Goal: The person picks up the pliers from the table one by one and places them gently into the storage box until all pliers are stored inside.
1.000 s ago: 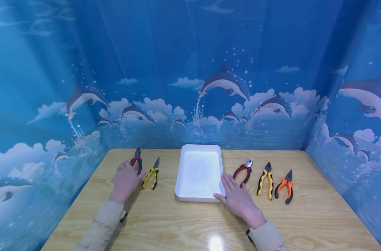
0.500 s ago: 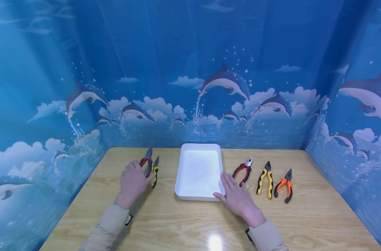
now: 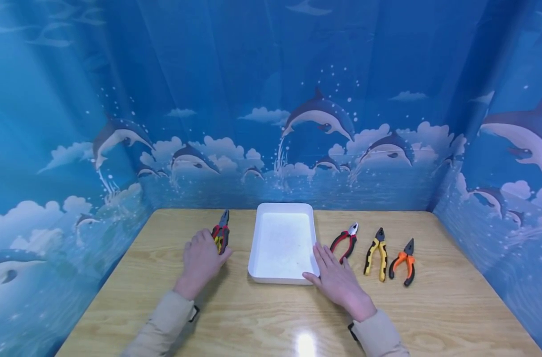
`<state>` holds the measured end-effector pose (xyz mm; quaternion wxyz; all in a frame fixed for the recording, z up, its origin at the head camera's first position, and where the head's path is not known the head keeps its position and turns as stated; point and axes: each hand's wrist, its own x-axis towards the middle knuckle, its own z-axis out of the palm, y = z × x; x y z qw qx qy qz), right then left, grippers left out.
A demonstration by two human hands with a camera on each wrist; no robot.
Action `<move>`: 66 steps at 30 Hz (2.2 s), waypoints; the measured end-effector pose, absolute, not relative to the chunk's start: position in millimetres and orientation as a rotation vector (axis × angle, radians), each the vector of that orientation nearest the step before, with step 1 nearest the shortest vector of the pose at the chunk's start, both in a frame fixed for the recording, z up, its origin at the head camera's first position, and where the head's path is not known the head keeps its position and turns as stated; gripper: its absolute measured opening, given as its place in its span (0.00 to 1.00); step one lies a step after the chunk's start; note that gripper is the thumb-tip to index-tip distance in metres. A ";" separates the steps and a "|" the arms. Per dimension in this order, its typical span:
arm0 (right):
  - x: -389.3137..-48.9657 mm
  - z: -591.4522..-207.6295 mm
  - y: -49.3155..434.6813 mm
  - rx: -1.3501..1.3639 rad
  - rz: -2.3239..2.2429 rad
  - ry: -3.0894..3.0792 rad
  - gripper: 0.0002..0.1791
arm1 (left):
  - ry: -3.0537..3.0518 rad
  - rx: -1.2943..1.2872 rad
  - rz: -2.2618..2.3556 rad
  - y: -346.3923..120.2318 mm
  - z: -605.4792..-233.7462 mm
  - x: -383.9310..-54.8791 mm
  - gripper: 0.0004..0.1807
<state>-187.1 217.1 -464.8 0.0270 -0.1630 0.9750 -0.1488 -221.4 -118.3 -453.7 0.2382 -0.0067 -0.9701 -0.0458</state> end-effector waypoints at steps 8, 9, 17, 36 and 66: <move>-187.1 -463.6 217.1 -0.495 -0.447 3.007 0.43 | -2.722 -0.023 -0.211 -90.2 -449.0 -221.3 0.42; -187.2 -463.8 217.2 -0.490 -0.448 3.006 0.43 | -2.731 -0.031 -0.207 -85.3 -448.0 -221.5 0.42; -187.5 -465.4 218.1 -0.494 -0.444 3.007 0.43 | -2.759 -0.087 -0.179 -45.9 -443.6 -223.0 0.41; -187.2 -465.9 216.4 -0.507 -0.436 3.013 0.44 | -2.948 -0.158 0.152 7.7 -471.2 -236.7 0.42; -188.3 -465.6 217.3 -0.475 -0.449 2.987 0.44 | -2.953 -0.187 0.433 7.6 -471.9 -246.1 0.37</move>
